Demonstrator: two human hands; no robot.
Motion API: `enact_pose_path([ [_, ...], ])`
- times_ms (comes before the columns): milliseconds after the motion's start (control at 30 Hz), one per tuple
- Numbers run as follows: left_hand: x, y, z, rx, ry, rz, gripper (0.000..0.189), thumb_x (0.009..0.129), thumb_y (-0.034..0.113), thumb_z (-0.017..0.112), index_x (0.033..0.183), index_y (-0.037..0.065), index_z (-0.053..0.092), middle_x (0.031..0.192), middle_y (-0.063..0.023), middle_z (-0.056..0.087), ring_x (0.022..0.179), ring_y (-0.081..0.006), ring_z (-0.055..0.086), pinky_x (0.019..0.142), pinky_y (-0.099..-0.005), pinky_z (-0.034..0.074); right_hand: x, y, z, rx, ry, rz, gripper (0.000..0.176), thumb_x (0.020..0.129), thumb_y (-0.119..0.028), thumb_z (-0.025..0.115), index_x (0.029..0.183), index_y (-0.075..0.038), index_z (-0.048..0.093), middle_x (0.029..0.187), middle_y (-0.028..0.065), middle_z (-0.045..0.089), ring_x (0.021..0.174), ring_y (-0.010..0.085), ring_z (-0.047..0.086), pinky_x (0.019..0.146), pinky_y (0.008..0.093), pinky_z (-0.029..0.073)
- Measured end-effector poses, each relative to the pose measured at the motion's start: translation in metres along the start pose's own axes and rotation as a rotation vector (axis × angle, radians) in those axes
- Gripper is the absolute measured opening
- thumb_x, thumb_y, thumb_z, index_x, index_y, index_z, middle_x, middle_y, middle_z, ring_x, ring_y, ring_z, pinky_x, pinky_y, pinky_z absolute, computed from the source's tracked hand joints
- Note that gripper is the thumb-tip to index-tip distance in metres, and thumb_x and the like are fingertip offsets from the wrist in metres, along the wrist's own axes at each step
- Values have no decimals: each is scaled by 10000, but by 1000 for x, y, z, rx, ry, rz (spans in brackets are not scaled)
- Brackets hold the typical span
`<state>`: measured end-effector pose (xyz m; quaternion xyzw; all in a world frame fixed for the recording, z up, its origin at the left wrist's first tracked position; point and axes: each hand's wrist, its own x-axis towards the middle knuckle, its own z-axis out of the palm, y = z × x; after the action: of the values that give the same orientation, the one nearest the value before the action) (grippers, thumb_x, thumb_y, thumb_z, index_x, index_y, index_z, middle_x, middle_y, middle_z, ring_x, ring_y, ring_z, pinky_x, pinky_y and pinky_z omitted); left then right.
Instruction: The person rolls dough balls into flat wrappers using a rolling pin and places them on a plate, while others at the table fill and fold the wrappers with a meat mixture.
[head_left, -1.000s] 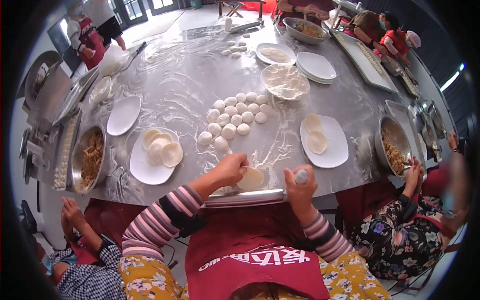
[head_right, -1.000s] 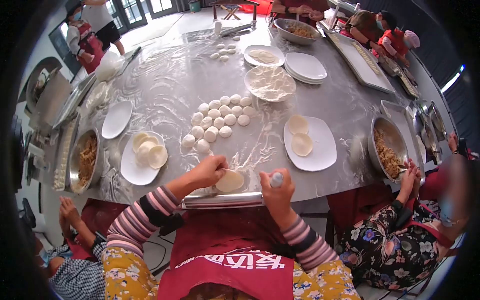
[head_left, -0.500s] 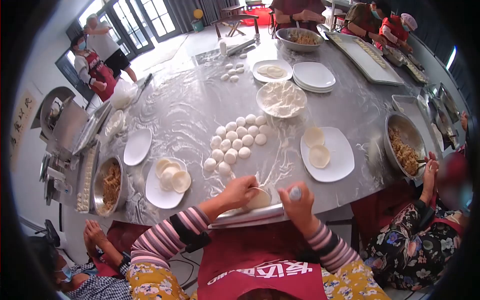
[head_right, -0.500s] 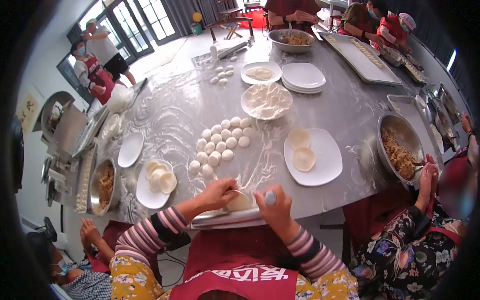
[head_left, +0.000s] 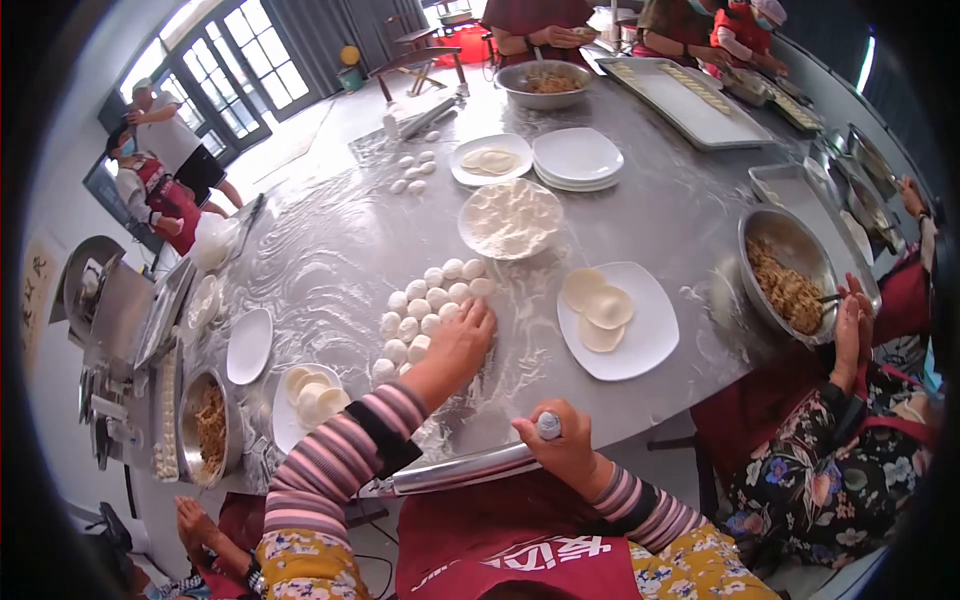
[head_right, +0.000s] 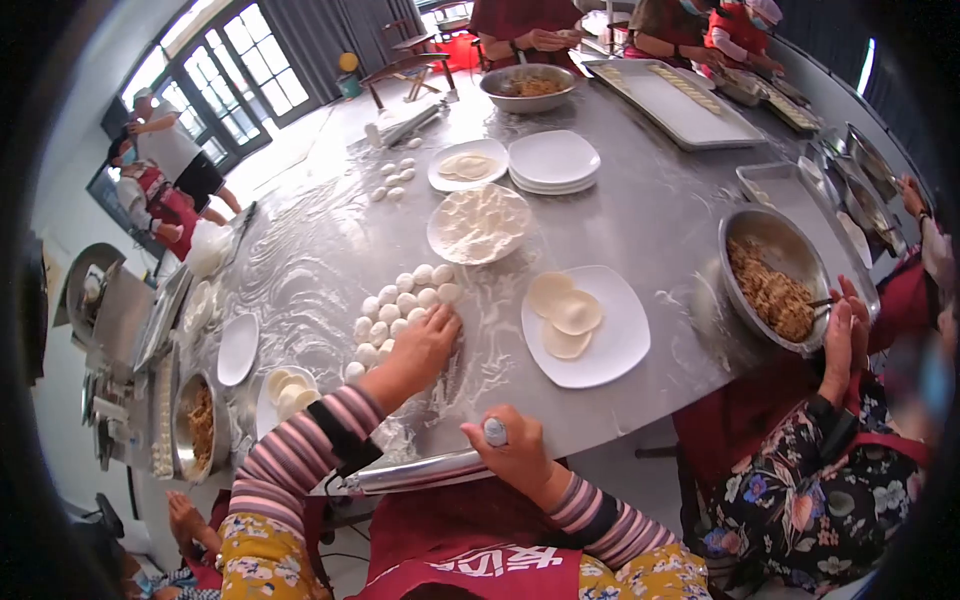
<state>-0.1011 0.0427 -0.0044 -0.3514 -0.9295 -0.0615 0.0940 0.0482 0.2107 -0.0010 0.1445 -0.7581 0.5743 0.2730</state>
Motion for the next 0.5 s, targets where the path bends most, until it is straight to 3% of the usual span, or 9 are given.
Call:
enact_pose_path([
  [67, -8, 8, -15, 80, 26, 37, 311, 758, 75, 521, 1060, 4, 540, 1152, -205, 523, 1052, -347, 511, 863, -395, 437, 2, -1, 1, -20, 9, -1, 294, 695, -88, 764, 800, -52, 493, 628, 104, 544, 518, 298, 569, 457, 346, 440],
  [133, -9, 17, -44, 24, -317, -186, 240, 730, 86, 564, 962, 28, 583, 1181, -189, 511, 1048, -342, 513, 817, -410, 455, 4, -3, 0, -64, 12, -41, 288, 695, -87, 763, 795, -54, 495, 624, 104, 541, 508, 297, 562, 455, 343, 439],
  [167, -17, 15, -44, 22, -165, -196, 179, 698, 130, 633, 847, 35, 607, 1045, -172, 587, 949, -324, 566, 737, -408, 472, 2, -4, 0, -77, 20, -35, 279, 697, -81, 759, 790, -60, 497, 620, 106, 536, 506, 298, 557, 456, 333, 437],
  [200, -26, 14, -44, 8, -173, -223, 179, 698, 130, 633, 847, 35, 607, 1045, -172, 587, 949, -324, 566, 737, -408, 472, -1, -7, -1, -71, -9, -26, 279, 697, -81, 759, 790, -60, 497, 620, 106, 536, 506, 298, 557, 456, 333, 437],
  [267, -41, 10, -53, -360, -386, -364, 203, 688, 180, 680, 796, 20, 619, 835, -161, 634, 793, -317, 607, 662, -402, 475, -1, -11, -3, -96, 3, 14, 277, 695, -75, 758, 791, -66, 499, 618, 107, 530, 506, 303, 553, 455, 336, 434],
  [300, -52, 5, -44, -517, -400, -392, 208, 699, 193, 689, 769, 5, 636, 685, -151, 626, 657, -276, 614, 616, -373, 471, 2, -10, -3, -110, -23, 11, 275, 694, -77, 758, 786, -67, 498, 614, 104, 530, 500, 295, 542, 455, 336, 425],
  [433, -83, 4, -38, -779, -381, -513, 183, 717, 164, 668, 808, 5, 656, 681, -120, 630, 620, -177, 602, 582, -323, 470, 32, -10, 13, -153, -30, -28, 270, 701, -84, 753, 775, -64, 494, 606, 104, 529, 501, 293, 535, 460, 343, 419],
  [500, -86, 9, -43, -760, -333, -503, 174, 716, 157, 667, 799, 4, 656, 677, -117, 631, 615, -177, 602, 576, -323, 470, 50, -5, 30, -159, 34, -94, 267, 707, -90, 748, 762, -60, 487, 609, 107, 532, 504, 294, 523, 469, 343, 414],
])
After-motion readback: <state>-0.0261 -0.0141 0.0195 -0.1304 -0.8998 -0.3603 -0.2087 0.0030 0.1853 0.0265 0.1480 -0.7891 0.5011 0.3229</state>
